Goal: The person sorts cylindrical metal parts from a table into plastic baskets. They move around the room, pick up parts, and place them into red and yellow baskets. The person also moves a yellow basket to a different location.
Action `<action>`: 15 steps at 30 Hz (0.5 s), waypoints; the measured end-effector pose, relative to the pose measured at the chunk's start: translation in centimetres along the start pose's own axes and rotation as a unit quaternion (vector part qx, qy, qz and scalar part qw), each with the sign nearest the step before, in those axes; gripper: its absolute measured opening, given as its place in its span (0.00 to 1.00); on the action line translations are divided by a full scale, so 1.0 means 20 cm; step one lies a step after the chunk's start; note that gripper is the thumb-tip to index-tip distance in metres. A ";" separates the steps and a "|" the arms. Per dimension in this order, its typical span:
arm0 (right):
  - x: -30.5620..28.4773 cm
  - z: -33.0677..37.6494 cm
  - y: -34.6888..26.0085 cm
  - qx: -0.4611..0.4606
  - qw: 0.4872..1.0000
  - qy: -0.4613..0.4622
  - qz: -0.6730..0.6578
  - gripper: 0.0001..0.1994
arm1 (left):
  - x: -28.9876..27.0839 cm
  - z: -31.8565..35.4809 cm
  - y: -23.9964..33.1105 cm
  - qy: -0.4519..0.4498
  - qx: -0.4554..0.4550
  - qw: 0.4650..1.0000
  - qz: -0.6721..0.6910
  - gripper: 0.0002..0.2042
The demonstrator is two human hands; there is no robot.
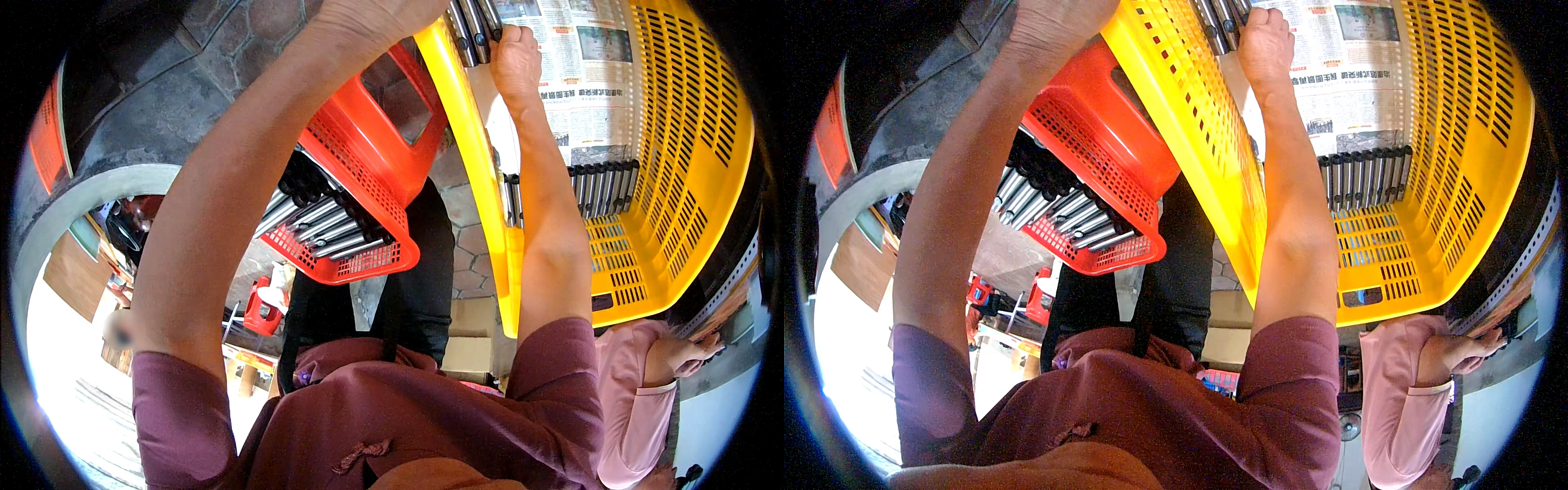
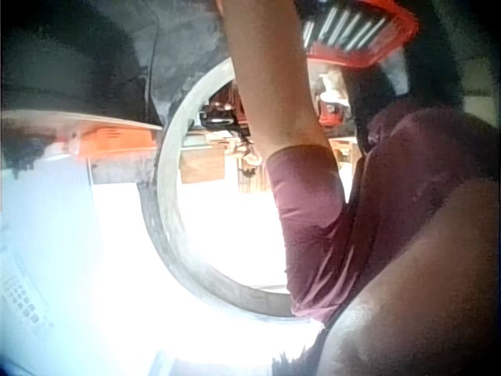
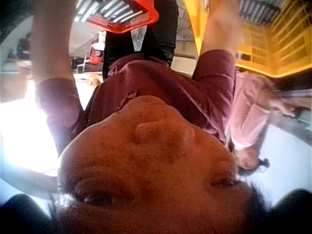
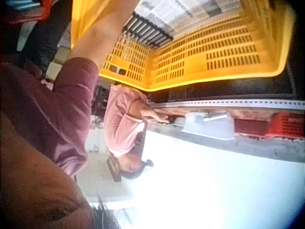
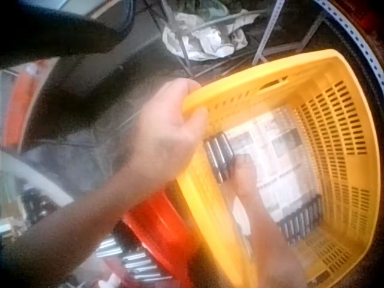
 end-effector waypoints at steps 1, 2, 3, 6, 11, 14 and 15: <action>0.00 -0.01 0.00 -0.008 1.000 -0.001 0.008 0.16 | 0.00 0.00 0.00 0.005 0.018 1.000 -0.004 0.11; 0.00 -0.01 0.00 -0.001 1.000 0.003 -0.009 0.15 | 0.00 0.00 0.00 0.004 0.018 1.000 -0.003 0.11; 0.01 -0.01 0.02 0.006 1.000 0.007 -0.025 0.15 | 0.01 0.00 -0.01 0.003 0.019 1.000 -0.001 0.11; 0.04 0.01 0.07 -0.001 0.996 0.026 -0.084 0.14 | 0.01 -0.01 0.01 -0.012 -0.022 1.000 0.003 0.11; 0.02 0.02 0.12 0.012 0.991 0.022 -0.134 0.13 | -0.08 -0.05 0.12 -0.129 -0.206 0.962 0.121 0.11; 0.00 0.01 0.10 0.013 0.991 0.007 -0.135 0.12 | -0.02 0.03 0.03 -0.041 -0.044 0.997 0.052 0.11; 0.01 0.02 0.10 0.024 0.990 -0.005 -0.137 0.12 | -0.02 0.03 0.03 -0.040 -0.045 0.996 0.066 0.11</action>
Point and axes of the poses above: each hand's wrist, its own z-axis away from the middle knuckle, its own x-axis out of the palm, y = z × x, the point moved 3 cm from there along -z, towards the middle knuckle, and after that the axes turned 2 degrees about -x, right-handed, at the moved point
